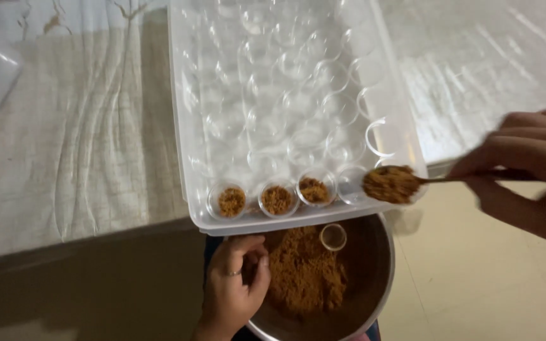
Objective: Scooping ground crust or food mixture from a bowl into small plastic cups using a spoon.
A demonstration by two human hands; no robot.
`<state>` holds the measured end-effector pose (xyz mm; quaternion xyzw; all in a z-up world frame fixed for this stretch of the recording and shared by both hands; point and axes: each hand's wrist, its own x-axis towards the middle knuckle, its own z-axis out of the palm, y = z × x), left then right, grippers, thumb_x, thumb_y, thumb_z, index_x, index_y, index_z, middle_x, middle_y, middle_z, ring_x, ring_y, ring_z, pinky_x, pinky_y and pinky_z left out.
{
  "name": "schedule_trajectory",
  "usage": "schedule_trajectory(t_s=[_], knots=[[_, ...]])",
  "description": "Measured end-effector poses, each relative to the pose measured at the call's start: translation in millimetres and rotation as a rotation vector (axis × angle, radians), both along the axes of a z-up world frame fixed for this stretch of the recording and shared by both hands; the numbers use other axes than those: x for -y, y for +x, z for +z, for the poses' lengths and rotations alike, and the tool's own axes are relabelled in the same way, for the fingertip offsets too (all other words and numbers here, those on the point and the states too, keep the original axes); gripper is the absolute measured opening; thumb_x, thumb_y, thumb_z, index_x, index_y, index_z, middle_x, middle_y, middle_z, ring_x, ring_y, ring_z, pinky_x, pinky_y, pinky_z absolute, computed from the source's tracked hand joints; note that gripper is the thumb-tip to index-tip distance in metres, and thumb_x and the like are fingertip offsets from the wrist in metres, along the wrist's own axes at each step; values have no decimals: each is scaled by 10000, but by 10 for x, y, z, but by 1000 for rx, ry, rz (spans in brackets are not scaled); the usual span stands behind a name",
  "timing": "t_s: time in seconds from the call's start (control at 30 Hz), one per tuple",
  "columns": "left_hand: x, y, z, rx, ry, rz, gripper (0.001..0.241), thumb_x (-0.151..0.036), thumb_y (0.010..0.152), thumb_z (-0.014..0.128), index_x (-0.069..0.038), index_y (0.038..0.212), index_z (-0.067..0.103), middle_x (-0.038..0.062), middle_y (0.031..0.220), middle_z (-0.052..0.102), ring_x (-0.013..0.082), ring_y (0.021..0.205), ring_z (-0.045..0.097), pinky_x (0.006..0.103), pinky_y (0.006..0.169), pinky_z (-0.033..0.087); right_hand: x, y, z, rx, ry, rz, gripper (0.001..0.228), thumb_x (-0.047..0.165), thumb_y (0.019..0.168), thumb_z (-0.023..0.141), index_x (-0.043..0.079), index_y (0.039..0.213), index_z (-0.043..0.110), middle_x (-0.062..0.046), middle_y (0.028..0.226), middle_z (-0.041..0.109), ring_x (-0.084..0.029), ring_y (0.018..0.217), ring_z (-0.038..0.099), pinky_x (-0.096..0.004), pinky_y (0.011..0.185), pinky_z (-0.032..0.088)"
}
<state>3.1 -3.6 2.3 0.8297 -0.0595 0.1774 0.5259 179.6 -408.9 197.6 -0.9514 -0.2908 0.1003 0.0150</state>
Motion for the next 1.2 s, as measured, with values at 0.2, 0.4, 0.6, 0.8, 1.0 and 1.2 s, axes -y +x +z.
schedule_trajectory(t_s=[0.2, 0.4, 0.6, 0.8, 1.0, 1.2], knots=[[0, -43, -28, -83, -18, 11, 413, 20, 792, 734, -34, 1184, 617, 81, 888, 712, 201, 771, 691, 332, 700, 563, -1202, -86, 102, 42, -248, -49, 191, 297, 831, 791, 252, 1017, 781, 67, 803, 779, -65, 826, 716, -354, 939, 506], [1, -44, -48, -76, -51, 8, 420, 22, 781, 733, -33, 1184, 625, 94, 907, 710, 204, 790, 706, 328, 714, 573, -1341, -295, -34, 228, -116, 202, 168, 278, 825, 744, 161, 942, 775, 5, 927, 781, -144, 835, 671, -399, 854, 491], [13, -51, -121, -65, -65, 30, 387, 15, 787, 721, -40, 1160, 635, 75, 881, 712, 186, 795, 715, 323, 723, 581, -1273, -589, -109, 387, 59, 391, 221, 232, 920, 754, 124, 1112, 768, -25, 1037, 756, -167, 894, 635, -345, 789, 473], [41, -21, -180, -53, -60, 29, 370, 22, 775, 737, -41, 1130, 655, 68, 824, 717, 177, 729, 696, 313, 680, 569, -1146, -670, -24, 568, -181, 405, 440, 179, 832, 737, 84, 1261, 750, -29, 1075, 736, -197, 979, 675, -368, 819, 527], [99, 29, -233, -1, -45, 75, 329, 20, 759, 701, -57, 1078, 685, 69, 835, 712, 166, 741, 715, 299, 701, 579, -1184, -600, 9, 514, 26, 451, 359, 223, 844, 740, 51, 1159, 734, -46, 1101, 739, -205, 957, 664, -375, 790, 499], [89, -34, -343, -122, -141, 133, 328, -17, 764, 708, -57, 1089, 693, 90, 853, 725, 210, 757, 710, 332, 686, 572, -726, -935, -292, 469, 173, 429, 284, 234, 851, 732, 120, 1111, 735, -43, 1054, 713, -198, 905, 672, -411, 772, 510]])
